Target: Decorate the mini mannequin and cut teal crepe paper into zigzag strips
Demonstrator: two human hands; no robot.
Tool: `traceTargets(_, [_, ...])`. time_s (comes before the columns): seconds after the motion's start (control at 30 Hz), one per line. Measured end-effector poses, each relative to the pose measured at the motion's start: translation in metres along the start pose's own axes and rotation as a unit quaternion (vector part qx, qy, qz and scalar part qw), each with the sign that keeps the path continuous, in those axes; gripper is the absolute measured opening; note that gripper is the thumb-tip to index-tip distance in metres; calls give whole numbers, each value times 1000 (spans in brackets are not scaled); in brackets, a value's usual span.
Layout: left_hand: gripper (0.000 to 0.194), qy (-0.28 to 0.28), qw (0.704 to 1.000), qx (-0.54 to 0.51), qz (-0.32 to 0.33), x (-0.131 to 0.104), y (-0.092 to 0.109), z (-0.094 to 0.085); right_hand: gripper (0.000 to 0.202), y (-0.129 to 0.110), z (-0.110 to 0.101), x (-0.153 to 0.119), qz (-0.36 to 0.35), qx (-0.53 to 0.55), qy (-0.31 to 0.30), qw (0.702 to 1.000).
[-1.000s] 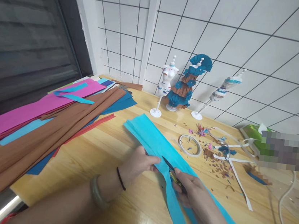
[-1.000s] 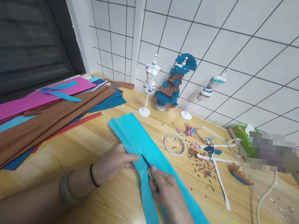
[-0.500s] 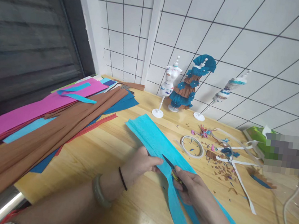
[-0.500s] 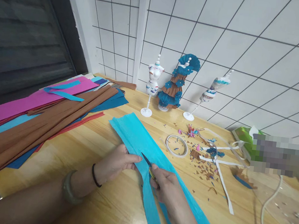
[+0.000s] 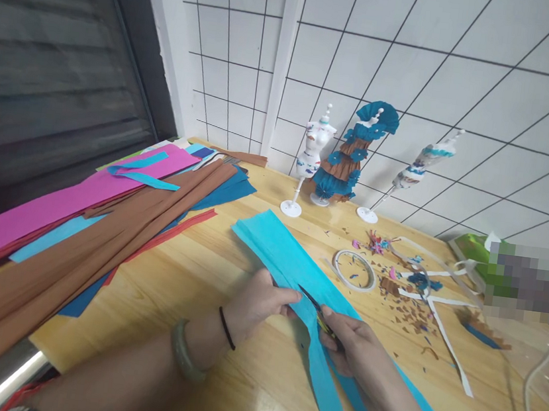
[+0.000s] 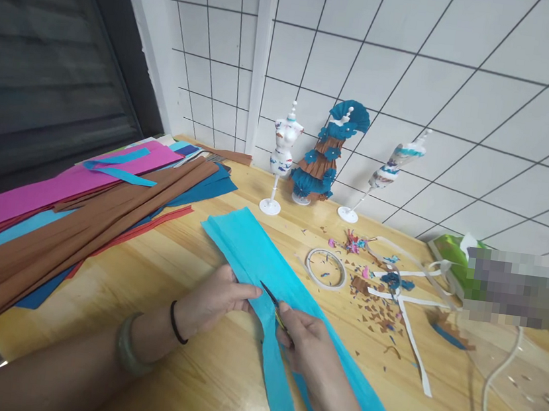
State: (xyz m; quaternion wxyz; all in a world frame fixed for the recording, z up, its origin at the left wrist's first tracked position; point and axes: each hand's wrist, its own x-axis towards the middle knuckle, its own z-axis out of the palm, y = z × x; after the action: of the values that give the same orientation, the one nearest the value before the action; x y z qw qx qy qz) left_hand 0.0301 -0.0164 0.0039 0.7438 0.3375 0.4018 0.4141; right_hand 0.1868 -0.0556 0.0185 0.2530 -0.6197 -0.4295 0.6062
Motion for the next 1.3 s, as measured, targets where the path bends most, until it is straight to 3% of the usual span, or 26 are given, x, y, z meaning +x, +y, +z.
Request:
traceTargets(0.8, [25, 5, 1000, 13, -7, 0, 1, -1, 53, -3, 2, 4, -7, 3, -3, 1000])
traceTargets(1.0, [28, 40, 999, -24, 21, 3, 3, -4, 54, -4, 2, 4, -2, 0, 10, 1000])
traceTargets(1.3, [28, 20, 1000, -7, 20, 2, 5, -3, 51, -7, 3, 6, -9, 3, 3, 1000])
